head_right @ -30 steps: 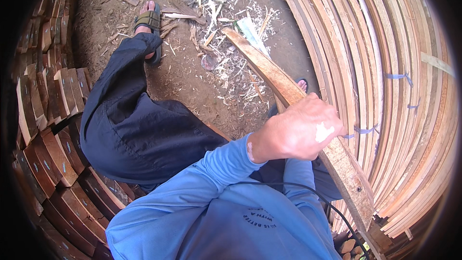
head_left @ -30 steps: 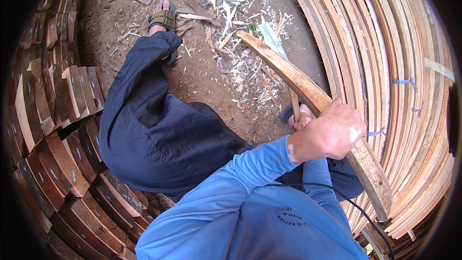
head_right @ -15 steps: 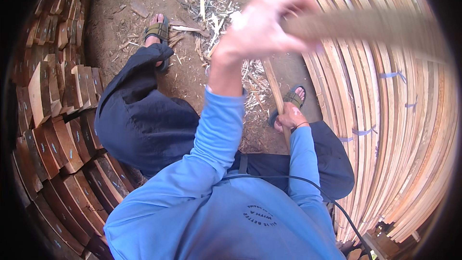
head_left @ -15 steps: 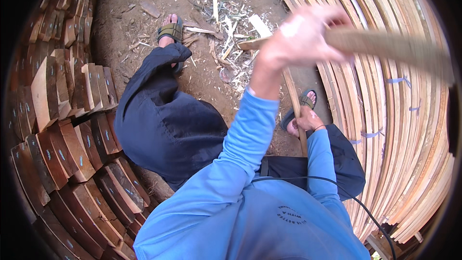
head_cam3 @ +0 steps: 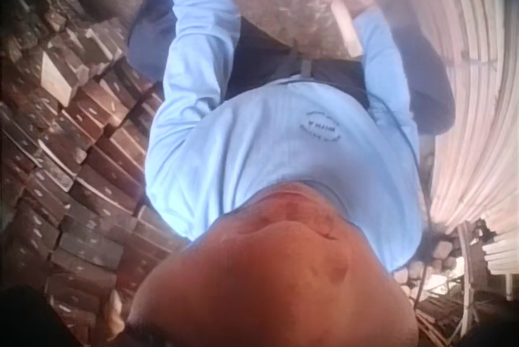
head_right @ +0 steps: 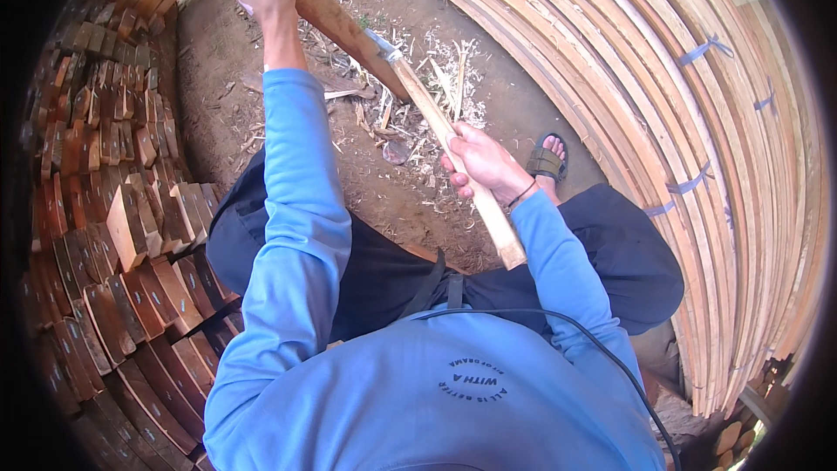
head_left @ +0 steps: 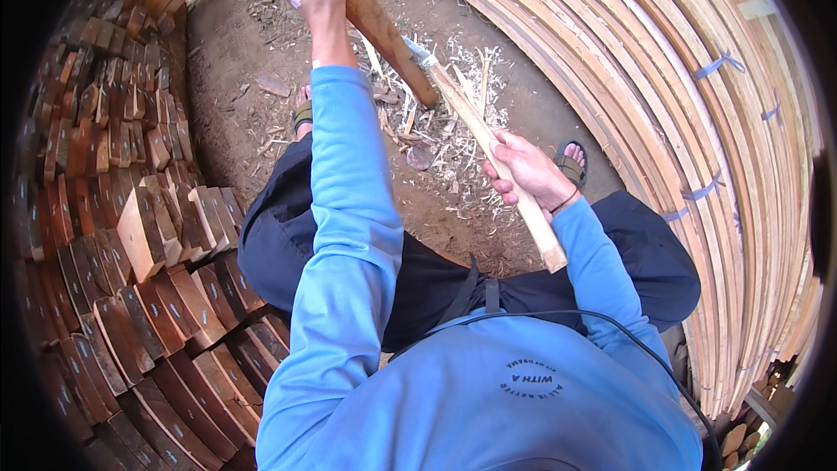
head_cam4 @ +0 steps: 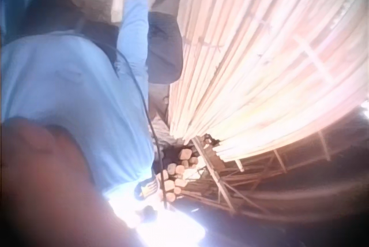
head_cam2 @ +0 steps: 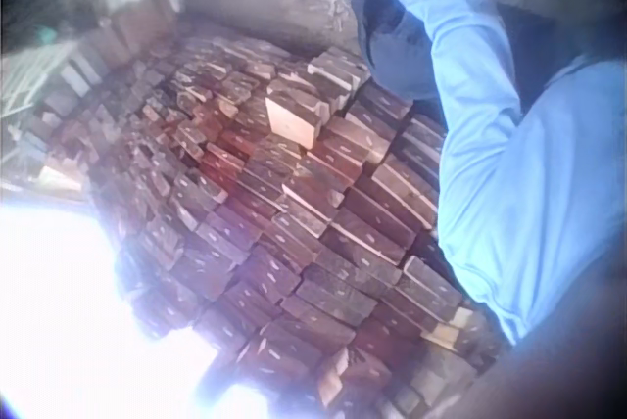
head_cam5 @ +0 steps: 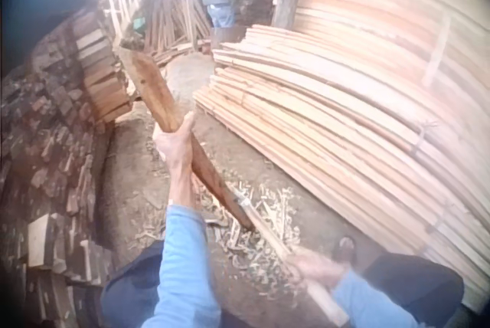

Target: The person shapes a piece of wood by pulling a bladed tool toward them, removing thin shavings from the surface.

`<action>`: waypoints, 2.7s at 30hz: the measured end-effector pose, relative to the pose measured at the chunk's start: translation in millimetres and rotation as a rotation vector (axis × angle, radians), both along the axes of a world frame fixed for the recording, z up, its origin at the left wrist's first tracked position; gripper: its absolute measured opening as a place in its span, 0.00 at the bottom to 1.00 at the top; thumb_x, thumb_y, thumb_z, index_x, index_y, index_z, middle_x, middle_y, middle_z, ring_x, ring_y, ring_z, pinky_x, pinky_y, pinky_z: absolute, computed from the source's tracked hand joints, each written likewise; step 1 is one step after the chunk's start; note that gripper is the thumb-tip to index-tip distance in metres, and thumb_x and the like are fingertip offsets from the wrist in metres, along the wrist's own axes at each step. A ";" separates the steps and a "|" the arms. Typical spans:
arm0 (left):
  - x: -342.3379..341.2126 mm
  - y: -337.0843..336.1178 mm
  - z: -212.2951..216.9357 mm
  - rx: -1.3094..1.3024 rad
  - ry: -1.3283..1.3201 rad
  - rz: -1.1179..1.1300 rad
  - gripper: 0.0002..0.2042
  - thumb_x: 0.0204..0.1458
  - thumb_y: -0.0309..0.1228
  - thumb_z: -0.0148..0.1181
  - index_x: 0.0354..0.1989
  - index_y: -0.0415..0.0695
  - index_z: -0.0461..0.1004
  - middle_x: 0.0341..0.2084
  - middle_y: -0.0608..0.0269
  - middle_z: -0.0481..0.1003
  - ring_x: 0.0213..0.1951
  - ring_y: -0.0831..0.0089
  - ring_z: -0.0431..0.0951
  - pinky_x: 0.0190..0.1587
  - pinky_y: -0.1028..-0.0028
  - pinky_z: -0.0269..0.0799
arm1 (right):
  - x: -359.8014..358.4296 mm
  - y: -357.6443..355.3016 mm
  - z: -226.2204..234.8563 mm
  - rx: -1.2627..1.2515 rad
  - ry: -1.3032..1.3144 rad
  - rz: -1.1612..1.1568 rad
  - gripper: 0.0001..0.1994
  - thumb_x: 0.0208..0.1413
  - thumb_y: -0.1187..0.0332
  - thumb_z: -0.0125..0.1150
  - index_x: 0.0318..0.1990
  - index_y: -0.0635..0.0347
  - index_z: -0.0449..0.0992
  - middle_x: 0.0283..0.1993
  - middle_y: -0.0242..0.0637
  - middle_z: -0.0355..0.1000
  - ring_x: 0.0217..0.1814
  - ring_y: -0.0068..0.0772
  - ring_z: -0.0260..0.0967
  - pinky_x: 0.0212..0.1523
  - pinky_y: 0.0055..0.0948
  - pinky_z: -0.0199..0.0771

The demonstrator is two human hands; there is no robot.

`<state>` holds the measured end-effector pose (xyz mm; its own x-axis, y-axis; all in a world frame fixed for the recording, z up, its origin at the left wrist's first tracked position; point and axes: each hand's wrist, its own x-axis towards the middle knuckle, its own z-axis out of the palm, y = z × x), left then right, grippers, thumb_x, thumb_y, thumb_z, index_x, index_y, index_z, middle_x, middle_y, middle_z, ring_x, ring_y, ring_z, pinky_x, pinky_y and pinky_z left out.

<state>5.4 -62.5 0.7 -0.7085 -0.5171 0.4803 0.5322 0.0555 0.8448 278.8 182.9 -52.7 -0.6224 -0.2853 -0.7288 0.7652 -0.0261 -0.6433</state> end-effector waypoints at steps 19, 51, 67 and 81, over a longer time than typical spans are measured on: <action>36.9 76.8 0.7 -0.031 0.184 -0.154 0.09 0.45 0.20 0.66 0.32 0.30 0.72 0.21 0.57 0.77 0.18 0.68 0.80 0.23 0.71 0.78 | 44.7 -21.0 -2.7 -0.083 -0.108 -0.224 0.09 0.75 0.62 0.41 0.44 0.56 0.62 0.25 0.23 0.55 0.19 0.13 0.49 0.13 0.19 0.48; -7.5 62.0 -3.3 -0.107 0.111 0.057 0.12 0.43 0.19 0.67 0.34 0.28 0.71 0.21 0.51 0.78 0.17 0.67 0.80 0.21 0.69 0.78 | 75.3 -28.8 -18.3 0.129 0.027 -0.145 0.08 0.75 0.63 0.41 0.44 0.54 0.63 0.25 0.24 0.58 0.17 0.15 0.52 0.13 0.21 0.55; -17.2 78.5 -9.9 -0.274 0.233 0.139 0.14 0.43 0.20 0.66 0.36 0.25 0.71 0.21 0.49 0.79 0.18 0.67 0.81 0.22 0.71 0.80 | 58.2 -36.4 -31.2 0.055 -0.001 -0.198 0.07 0.75 0.63 0.41 0.46 0.54 0.63 0.25 0.25 0.58 0.19 0.16 0.54 0.13 0.21 0.57; -11.6 98.0 -5.5 -0.179 0.071 0.075 0.18 0.40 0.23 0.69 0.39 0.26 0.73 0.22 0.50 0.80 0.20 0.64 0.82 0.26 0.68 0.81 | 74.6 -22.8 -29.6 -0.089 -0.011 -0.252 0.07 0.75 0.63 0.41 0.45 0.52 0.62 0.25 0.23 0.57 0.18 0.15 0.52 0.14 0.20 0.55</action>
